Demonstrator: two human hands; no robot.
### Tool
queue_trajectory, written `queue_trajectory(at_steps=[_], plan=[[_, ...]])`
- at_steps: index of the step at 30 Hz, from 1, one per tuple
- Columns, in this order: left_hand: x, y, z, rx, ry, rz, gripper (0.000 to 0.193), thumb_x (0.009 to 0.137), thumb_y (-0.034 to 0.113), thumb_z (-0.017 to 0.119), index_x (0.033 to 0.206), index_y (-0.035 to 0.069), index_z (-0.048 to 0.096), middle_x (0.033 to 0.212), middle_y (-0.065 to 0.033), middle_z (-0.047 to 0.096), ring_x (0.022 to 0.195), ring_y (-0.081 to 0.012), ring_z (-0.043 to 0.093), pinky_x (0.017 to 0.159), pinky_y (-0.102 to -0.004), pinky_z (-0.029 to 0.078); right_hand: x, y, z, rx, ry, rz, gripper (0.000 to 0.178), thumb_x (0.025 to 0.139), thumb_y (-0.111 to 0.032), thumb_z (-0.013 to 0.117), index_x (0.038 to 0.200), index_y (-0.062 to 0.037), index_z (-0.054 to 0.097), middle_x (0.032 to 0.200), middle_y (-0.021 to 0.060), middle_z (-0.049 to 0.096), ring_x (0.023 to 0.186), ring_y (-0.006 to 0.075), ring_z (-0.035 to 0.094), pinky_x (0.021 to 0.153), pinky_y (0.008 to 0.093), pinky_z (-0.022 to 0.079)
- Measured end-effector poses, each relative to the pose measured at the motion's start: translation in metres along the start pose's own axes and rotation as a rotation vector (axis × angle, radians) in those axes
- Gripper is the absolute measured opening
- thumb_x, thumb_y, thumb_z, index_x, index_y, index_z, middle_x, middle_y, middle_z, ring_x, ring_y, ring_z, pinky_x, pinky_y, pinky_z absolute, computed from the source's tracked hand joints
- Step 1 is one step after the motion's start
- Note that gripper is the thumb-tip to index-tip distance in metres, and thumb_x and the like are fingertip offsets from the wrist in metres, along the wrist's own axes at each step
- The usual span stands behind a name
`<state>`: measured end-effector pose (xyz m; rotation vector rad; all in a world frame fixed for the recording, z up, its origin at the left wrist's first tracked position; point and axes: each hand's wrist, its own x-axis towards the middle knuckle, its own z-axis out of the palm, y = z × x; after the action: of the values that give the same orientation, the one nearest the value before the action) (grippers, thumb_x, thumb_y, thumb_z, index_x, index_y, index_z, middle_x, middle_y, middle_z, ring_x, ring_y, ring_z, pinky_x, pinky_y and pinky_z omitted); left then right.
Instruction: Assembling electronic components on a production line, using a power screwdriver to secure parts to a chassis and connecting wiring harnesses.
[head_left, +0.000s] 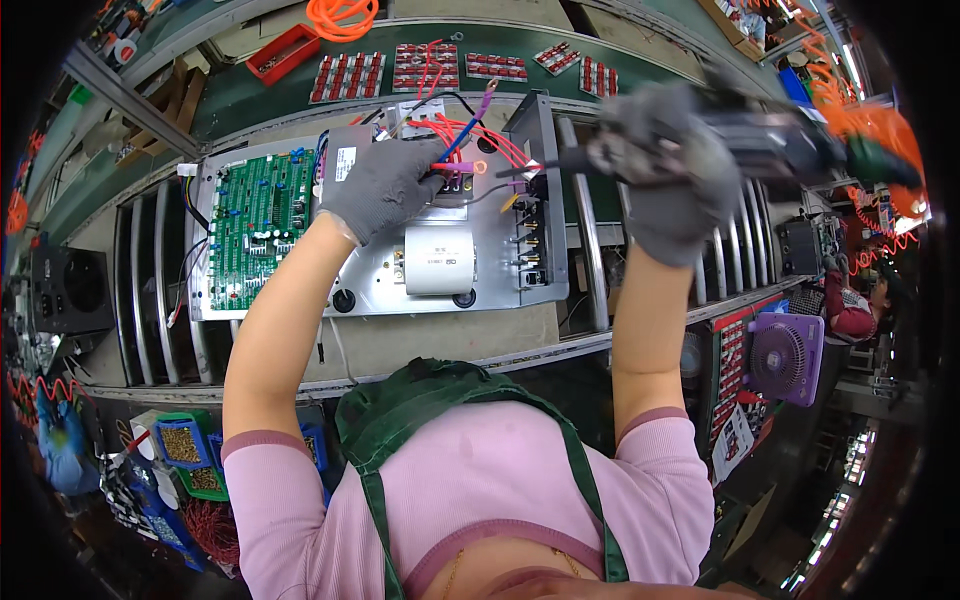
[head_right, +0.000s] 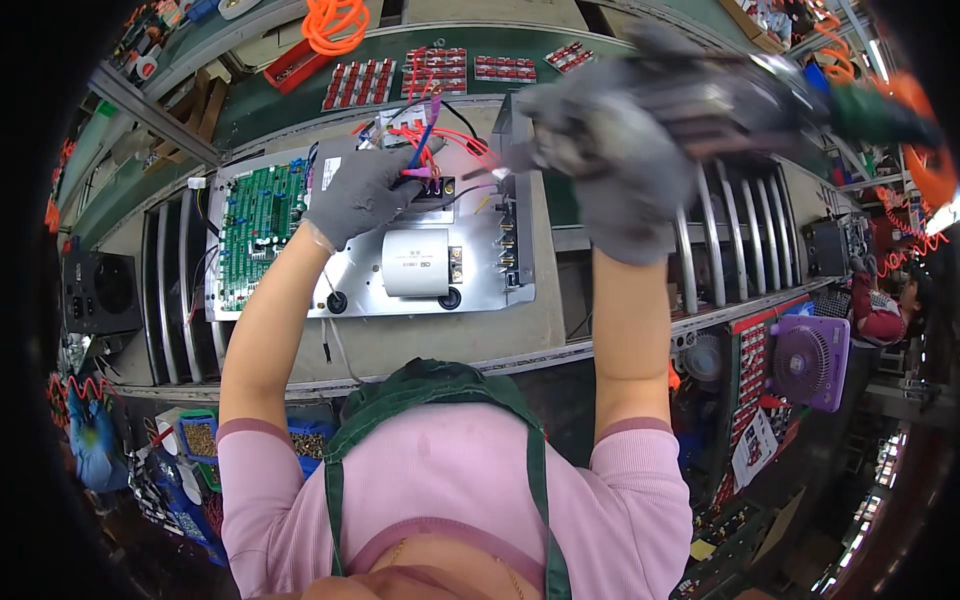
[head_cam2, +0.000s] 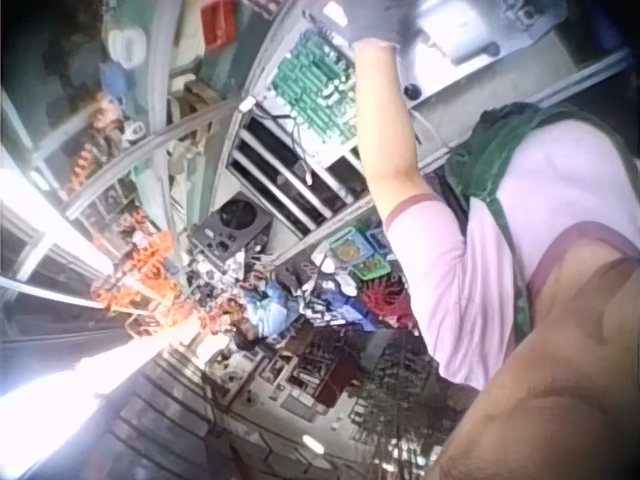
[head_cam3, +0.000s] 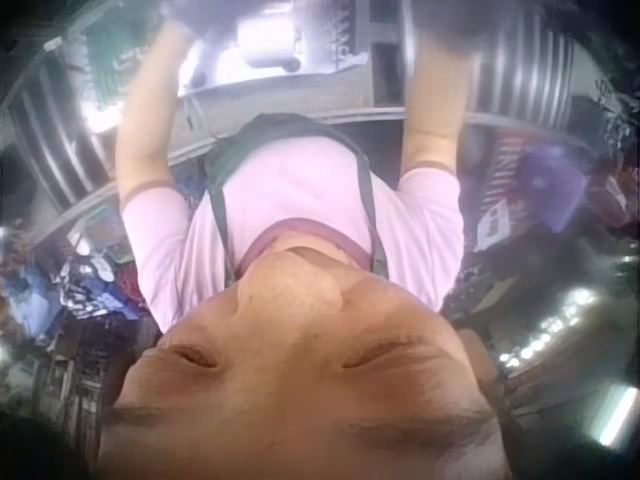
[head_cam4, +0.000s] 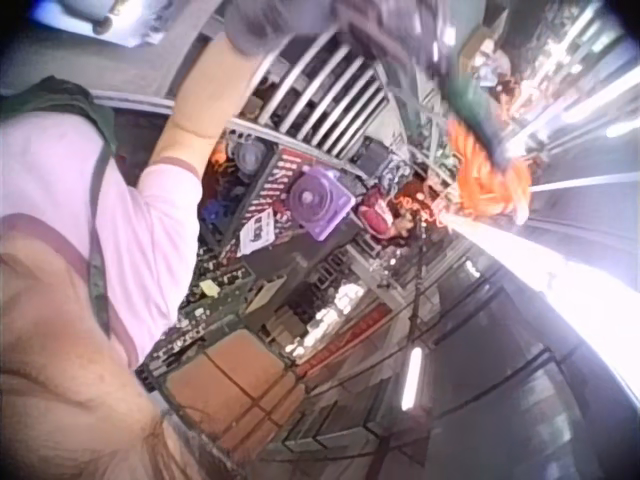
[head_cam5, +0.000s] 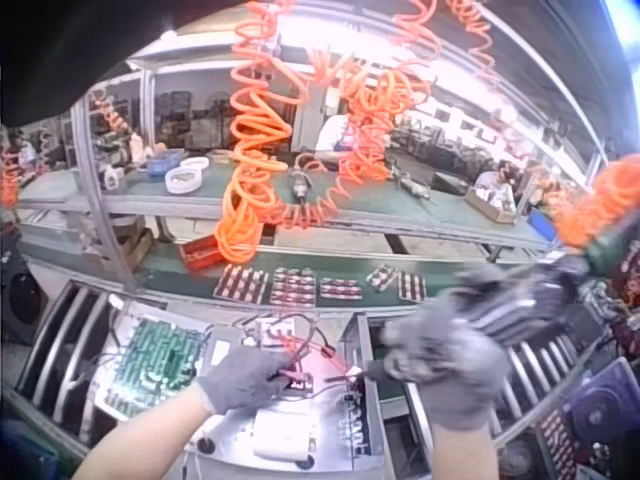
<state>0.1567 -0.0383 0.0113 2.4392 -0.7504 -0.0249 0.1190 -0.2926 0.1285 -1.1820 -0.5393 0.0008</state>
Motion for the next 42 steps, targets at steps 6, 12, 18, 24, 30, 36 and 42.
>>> queue_trajectory(at_steps=[6,12,18,24,30,36,42], plan=[[0.0,0.005,-0.004,0.004,0.045,0.054,0.027,0.079,0.011,0.063,0.105,0.008,0.061,0.084,-0.0155,0.065,0.076,-0.0336,0.062,0.068,-0.039,0.049,0.022,0.047,0.04,-0.117,0.295,0.035,0.038,0.08,-0.003,0.054,0.117,-0.0008,0.045,0.077,0.0135,0.057,0.054,0.015,0.049,0.046,0.0266,0.041],[0.0,0.005,-0.004,-0.014,0.027,0.029,0.019,0.077,0.015,0.062,0.095,0.008,0.061,0.082,-0.0141,0.064,0.08,-0.0343,0.062,0.07,-0.0429,0.048,0.021,0.063,0.034,-0.113,0.309,0.084,0.024,0.08,-0.002,0.054,0.103,0.0027,0.054,0.075,0.0146,0.058,0.055,0.0157,0.052,0.048,0.0259,0.043],[0.001,0.005,-0.003,-0.006,0.028,0.021,0.018,0.078,0.016,0.061,0.095,0.008,0.061,0.081,-0.0131,0.064,0.079,-0.0338,0.062,0.07,-0.0433,0.048,0.017,0.059,0.03,-0.112,0.324,0.129,0.016,0.08,-0.002,0.053,0.095,0.0039,0.056,0.077,0.0155,0.059,0.059,0.0171,0.055,0.048,0.0258,0.044],[0.0,0.002,0.0,0.014,0.058,0.06,0.019,0.078,0.015,0.061,0.096,0.009,0.061,0.081,-0.0128,0.064,0.077,-0.0341,0.062,0.069,-0.0433,0.049,0.016,0.064,0.035,-0.157,0.326,0.103,0.048,0.079,0.001,0.054,0.125,-0.0012,0.041,0.082,0.0148,0.06,0.064,0.0193,0.059,0.05,0.0275,0.048],[0.001,0.006,-0.001,-0.009,0.06,0.048,0.02,0.077,0.014,0.062,0.096,0.008,0.061,0.082,-0.0135,0.064,0.078,-0.0344,0.062,0.07,-0.0436,0.049,0.015,0.07,0.027,-0.146,0.298,0.086,0.049,0.08,0.001,0.054,0.126,-0.0007,0.04,0.083,0.0147,0.061,0.066,0.0185,0.06,0.052,0.0271,0.049],[-0.006,0.01,0.013,0.015,0.13,0.053,0.026,0.077,0.012,0.064,0.102,0.007,0.06,0.08,-0.0167,0.063,0.076,-0.0358,0.061,0.067,-0.0433,0.047,0.013,0.074,0.024,-0.166,0.218,0.197,0.04,0.079,-0.001,0.063,0.117,-0.0019,0.051,0.084,0.0088,0.065,0.066,0.0114,0.06,0.053,0.0238,0.049],[-0.008,0.018,0.017,0.097,0.063,-0.06,0.029,0.077,0.011,0.064,0.105,0.007,0.058,0.079,-0.0169,0.063,0.077,-0.0367,0.061,0.066,-0.0449,0.046,0.014,0.068,0.037,-0.167,0.192,0.165,0.042,0.075,0.0,0.07,0.114,-0.0022,0.054,0.086,0.0055,0.067,0.074,0.0103,0.063,0.063,0.0234,0.052]])
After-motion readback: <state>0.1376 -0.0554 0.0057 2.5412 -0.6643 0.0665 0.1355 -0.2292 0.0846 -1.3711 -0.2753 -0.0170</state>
